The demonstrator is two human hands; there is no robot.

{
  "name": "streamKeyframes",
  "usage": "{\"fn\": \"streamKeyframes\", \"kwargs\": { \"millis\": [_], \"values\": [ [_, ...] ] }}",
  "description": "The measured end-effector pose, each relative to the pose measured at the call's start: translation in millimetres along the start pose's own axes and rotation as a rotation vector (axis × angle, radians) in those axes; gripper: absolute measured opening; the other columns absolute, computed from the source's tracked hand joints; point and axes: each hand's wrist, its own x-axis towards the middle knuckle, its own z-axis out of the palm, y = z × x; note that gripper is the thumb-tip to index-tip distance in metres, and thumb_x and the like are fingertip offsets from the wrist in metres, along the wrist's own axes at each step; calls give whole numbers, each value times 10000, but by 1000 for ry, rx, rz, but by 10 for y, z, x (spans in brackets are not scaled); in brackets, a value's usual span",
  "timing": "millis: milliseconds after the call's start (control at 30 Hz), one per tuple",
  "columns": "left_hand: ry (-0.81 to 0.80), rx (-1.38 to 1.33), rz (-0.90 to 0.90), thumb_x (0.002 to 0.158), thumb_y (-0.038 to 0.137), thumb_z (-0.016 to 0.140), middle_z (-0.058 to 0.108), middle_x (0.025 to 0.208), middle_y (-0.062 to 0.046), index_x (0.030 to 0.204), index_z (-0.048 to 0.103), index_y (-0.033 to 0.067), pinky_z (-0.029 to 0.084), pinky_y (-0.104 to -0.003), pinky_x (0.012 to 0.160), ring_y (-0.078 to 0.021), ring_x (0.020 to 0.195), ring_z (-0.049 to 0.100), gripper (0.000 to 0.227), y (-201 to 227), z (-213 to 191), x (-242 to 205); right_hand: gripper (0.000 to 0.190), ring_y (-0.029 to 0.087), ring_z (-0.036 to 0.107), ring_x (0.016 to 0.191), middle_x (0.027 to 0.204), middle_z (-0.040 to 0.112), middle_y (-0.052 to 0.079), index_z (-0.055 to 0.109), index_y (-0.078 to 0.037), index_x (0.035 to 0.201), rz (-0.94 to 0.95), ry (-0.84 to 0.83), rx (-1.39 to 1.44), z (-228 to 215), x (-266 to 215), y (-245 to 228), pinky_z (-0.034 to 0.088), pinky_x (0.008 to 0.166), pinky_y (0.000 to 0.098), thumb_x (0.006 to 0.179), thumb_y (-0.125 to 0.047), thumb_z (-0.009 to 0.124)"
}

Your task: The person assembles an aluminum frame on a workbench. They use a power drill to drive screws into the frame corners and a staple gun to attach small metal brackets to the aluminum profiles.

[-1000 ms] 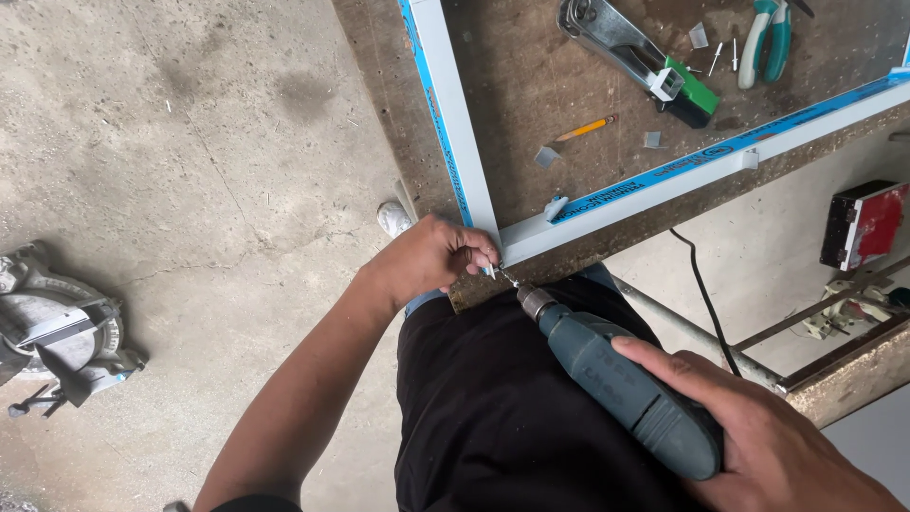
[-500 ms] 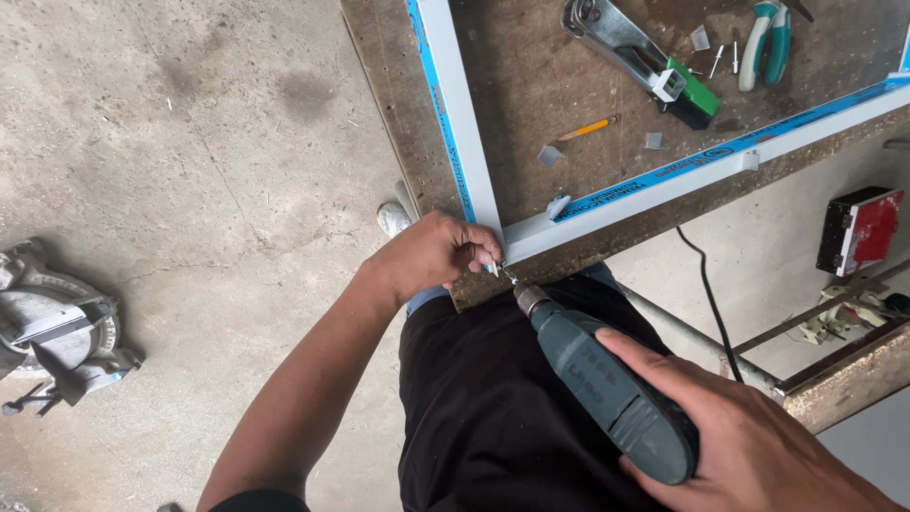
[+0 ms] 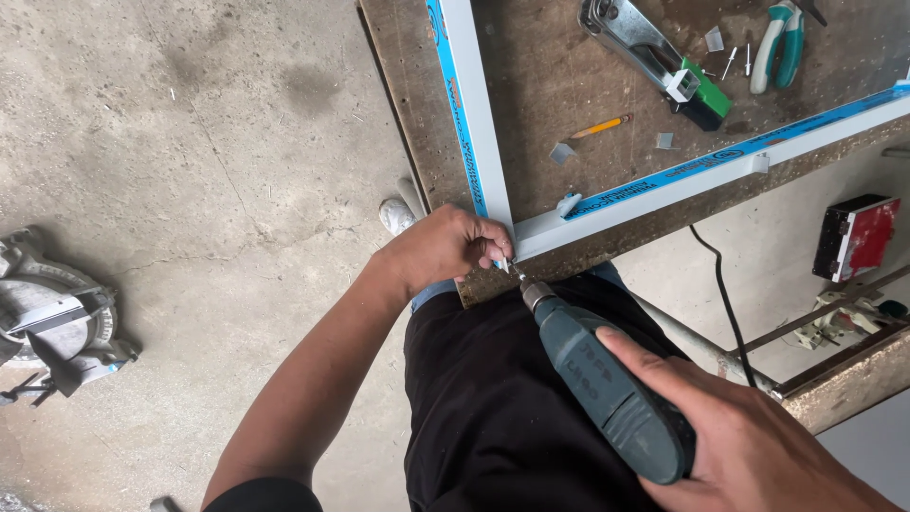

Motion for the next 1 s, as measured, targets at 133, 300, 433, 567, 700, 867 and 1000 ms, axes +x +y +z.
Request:
{"fn": "streamKeyframes", "kwargs": {
  "millis": [133,300,433,567,700,867,1000],
  "values": [
    [-1,21,28,754,-117,416,765,888,-29,989,766,110,573,-240,420,-90,735,698,479,-23,-13,8,1106,-40,771,1224,1510,656,-291,408,-562,1570,-72,62,39,-37,-30,-121,612,908,241,624,-234,878],
    [1,64,115,762,-99,432,758,870,-12,991,755,122,565,-256,433,-88,721,692,454,-50,-22,-6,1126,-41,870,1089,1493,715,-293,466,-513,1568,-162,90,81,-3,14,-22,618,831,234,578,-160,870],
    [25,97,175,704,-122,412,758,837,-9,981,749,123,592,-269,543,-85,704,697,500,-73,-29,7,1134,-36,800,1109,1468,744,-279,462,-527,1577,-110,56,128,-8,9,-63,617,838,239,599,-122,869],
    [48,134,236,727,-123,448,766,820,12,969,747,130,580,-249,658,-81,689,714,460,-125,-11,20,1123,32,587,1402,1583,595,-90,472,-278,1574,-428,159,143,82,38,12,473,1055,237,554,-36,875],
    [44,115,198,748,-121,467,770,833,24,973,760,131,578,-240,684,-74,686,707,448,-77,-19,0,1118,21,582,1398,1575,596,-96,472,-287,1573,-409,182,131,137,16,-44,460,1060,230,563,-49,889],
    [52,121,223,730,-126,443,762,815,9,962,748,124,581,-264,601,-83,672,703,457,-86,-18,-5,1146,20,648,1349,1561,606,-148,435,-367,1590,-333,166,38,190,32,-82,547,965,239,560,-153,889],
    [52,131,220,759,-118,454,755,799,18,956,749,139,576,-248,654,-77,672,705,438,-97,-15,-15,1131,-22,666,1317,1592,581,-153,474,-326,1570,-357,178,82,236,16,-138,568,919,209,544,-38,850]
  ]
}}
